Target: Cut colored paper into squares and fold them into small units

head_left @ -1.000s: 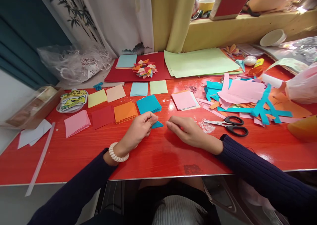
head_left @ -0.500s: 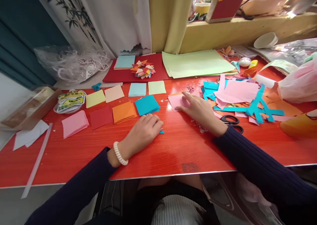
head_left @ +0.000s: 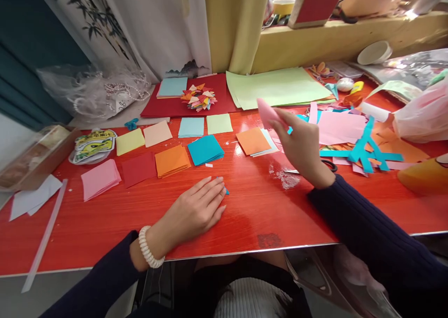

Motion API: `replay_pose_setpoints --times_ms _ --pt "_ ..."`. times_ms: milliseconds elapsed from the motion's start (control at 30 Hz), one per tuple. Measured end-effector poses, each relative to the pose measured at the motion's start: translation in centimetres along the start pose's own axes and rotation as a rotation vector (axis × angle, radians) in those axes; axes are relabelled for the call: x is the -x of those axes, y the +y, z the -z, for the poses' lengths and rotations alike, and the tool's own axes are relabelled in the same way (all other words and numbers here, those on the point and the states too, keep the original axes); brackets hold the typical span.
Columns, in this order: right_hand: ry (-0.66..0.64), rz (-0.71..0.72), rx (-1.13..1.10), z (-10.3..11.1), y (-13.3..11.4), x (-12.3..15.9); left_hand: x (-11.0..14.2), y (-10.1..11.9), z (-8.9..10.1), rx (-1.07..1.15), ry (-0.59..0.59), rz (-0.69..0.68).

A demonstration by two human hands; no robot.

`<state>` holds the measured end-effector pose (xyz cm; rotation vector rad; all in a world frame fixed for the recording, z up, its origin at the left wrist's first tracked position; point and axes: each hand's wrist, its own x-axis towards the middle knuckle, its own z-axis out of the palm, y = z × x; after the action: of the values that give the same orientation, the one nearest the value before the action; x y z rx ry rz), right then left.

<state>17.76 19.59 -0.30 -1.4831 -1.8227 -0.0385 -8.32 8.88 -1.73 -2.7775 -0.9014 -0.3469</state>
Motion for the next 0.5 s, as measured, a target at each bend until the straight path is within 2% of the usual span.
replay_pose_setpoints --times_ms 67,167,233,333,500 --pt "0.020 -0.075 -0.255 0.7 -0.2 -0.5 -0.2 0.0 0.1 0.006 -0.015 -0.008" --pt "-0.094 -0.269 -0.743 1.0 -0.7 -0.9 -0.3 0.0 0.5 0.009 -0.020 -0.045" --pt "-0.170 -0.409 -0.949 0.9 -1.0 -0.9 -0.1 0.2 0.7 0.008 -0.035 -0.059" --pt "-0.223 -0.533 -1.086 0.5 -1.4 -0.7 0.4 0.3 1.0 0.007 -0.085 -0.036" --pt "-0.304 -0.582 -1.254 0.4 -2.2 -0.1 0.8 -0.4 1.0 0.107 -0.117 0.045"
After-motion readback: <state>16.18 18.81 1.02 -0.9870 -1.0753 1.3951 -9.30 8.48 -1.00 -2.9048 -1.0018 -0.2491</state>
